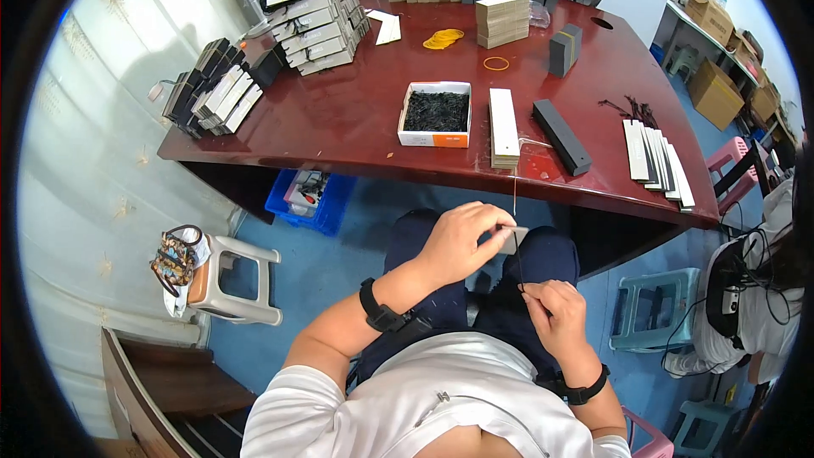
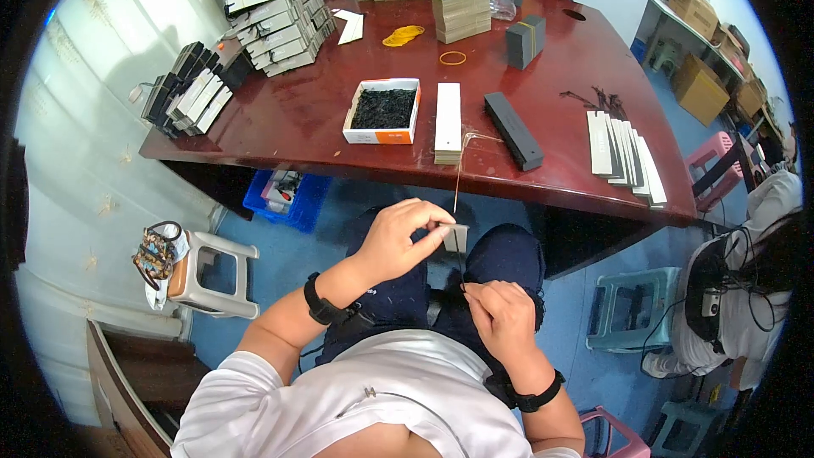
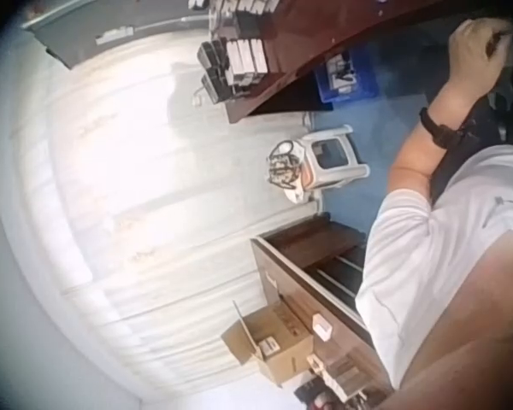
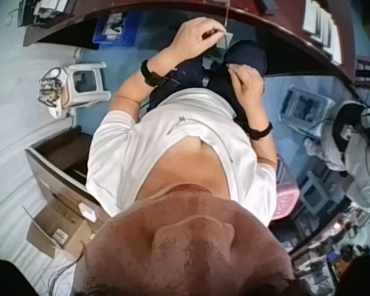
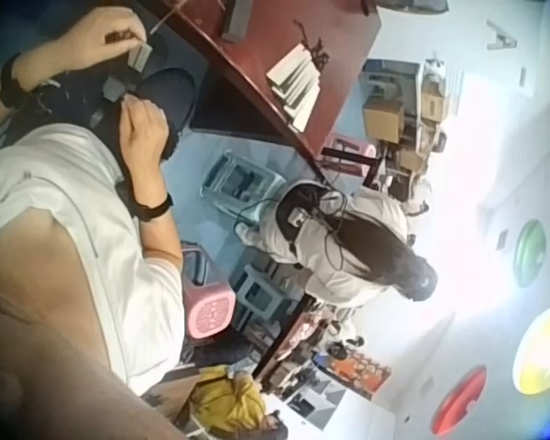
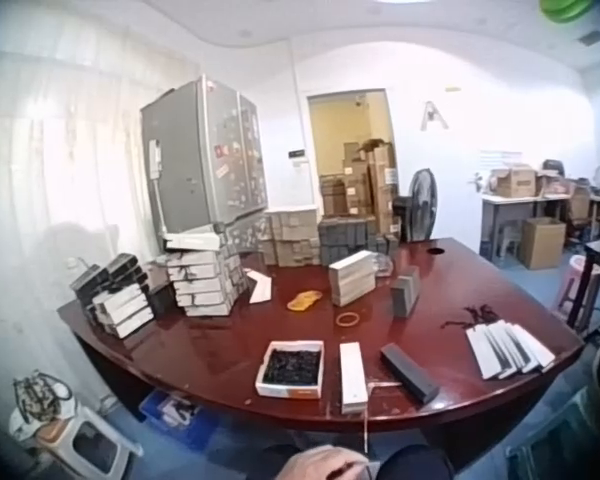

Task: Assembling small tags by threading black elastic strings through holes in white cards.

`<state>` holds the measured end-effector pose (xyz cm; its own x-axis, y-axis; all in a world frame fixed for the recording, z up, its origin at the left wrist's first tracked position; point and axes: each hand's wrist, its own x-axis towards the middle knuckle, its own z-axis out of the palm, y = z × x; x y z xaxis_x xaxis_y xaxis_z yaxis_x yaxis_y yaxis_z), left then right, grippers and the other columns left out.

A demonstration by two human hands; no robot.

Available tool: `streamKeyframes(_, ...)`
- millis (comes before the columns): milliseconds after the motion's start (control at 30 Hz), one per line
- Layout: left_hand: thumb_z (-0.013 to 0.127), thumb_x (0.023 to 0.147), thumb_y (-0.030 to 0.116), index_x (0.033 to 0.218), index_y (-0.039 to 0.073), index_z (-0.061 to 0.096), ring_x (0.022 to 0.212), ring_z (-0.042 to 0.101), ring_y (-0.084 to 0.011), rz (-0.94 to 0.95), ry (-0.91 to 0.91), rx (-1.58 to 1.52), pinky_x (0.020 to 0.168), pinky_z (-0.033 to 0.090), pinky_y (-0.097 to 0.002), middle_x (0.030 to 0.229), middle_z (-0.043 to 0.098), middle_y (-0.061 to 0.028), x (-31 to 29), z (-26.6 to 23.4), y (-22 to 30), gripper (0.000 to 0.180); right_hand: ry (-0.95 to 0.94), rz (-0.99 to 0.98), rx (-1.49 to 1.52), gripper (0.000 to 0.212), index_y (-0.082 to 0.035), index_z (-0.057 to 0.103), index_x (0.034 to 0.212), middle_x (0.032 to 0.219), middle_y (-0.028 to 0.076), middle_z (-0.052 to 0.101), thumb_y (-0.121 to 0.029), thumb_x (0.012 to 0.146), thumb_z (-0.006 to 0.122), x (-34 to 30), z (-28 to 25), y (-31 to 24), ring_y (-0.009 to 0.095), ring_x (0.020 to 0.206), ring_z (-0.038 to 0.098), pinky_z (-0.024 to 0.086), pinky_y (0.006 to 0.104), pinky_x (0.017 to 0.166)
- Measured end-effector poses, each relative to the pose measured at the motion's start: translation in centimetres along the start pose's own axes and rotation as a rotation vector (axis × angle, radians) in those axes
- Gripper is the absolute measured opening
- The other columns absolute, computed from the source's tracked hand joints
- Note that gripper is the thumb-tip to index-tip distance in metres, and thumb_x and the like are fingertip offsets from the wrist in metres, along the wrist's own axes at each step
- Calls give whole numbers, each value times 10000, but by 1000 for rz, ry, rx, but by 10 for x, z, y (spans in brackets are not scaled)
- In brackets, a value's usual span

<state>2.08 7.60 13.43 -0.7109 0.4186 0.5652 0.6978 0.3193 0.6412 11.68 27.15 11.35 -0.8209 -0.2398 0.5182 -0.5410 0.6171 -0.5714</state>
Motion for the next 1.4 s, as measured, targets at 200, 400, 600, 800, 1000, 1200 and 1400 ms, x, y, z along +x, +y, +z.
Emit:
streamKeyframes(200, 669, 827, 164, 769, 48, 615, 623, 592, -136, -71, -279, -254, 575, 460, -272, 694, 623, -47, -11, 7, 11, 140, -9, -20, -4, 94, -33, 633, 816, 707, 86, 619, -35, 733, 677, 3, -6, -6, 257, 620, 590, 425, 347, 560)
streamKeyframes(400, 521, 954, 228, 775, 36, 568, 650, 528, -49, -497, -168, -610, 604, 445, -218, 707, 584, -6, -7, 33, -19, 267, 9, -23, 23, 93, -38, 623, 781, 699, 84, 617, -39, 723, 697, 4, -8, -10, 255, 606, 588, 426, 344, 556)
streamKeyframes(600, 447, 986, 289, 782, 38, 557, 658, 534, -74, -494, -228, -629, 628, 451, -229, 715, 566, -6, 0, 17, -18, 342, -6, 14, 8, 117, -47, 621, 769, 687, 80, 619, -70, 721, 724, 6, -14, -11, 245, 589, 586, 428, 333, 552)
streamKeyframes(800, 496, 967, 251, 854, 54, 623, 717, 529, -72, -568, -57, -900, 688, 424, -213, 764, 591, -7, 9, 20, -22, 261, 44, 54, 50, 93, -54, 626, 759, 681, 77, 617, -84, 743, 713, 17, -6, -6, 242, 588, 585, 435, 333, 557)
streamKeyframes(1000, 509, 959, 241, 973, 61, 627, 884, 591, -119, -739, 92, -1322, 826, 466, -252, 978, 645, -64, 10, 12, -21, 216, 49, 204, 151, 44, -34, 636, 813, 729, 103, 629, -66, 796, 661, 29, 5, 5, 259, 621, 603, 463, 331, 581)
streamKeyframes(1200, 505, 946, 196, 1138, 13, 591, 867, 605, -109, -610, -195, -1364, 796, 500, -253, 1195, 597, -131, -3, -6, -8, 278, -26, 81, 59, 149, -39, 613, 947, 769, 120, 616, 11, 807, 605, 29, -14, -8, 282, 689, 599, 462, 355, 636)
streamKeyframes(1400, 574, 905, 131, 1259, -11, 527, 780, 610, -89, -695, -442, -1219, 690, 480, -217, 1106, 631, -74, -15, 9, 12, 384, 119, -118, -314, 217, -55, 620, 910, 764, 58, 598, -26, 697, 651, 36, -24, -20, 228, 669, 560, 431, 338, 633)
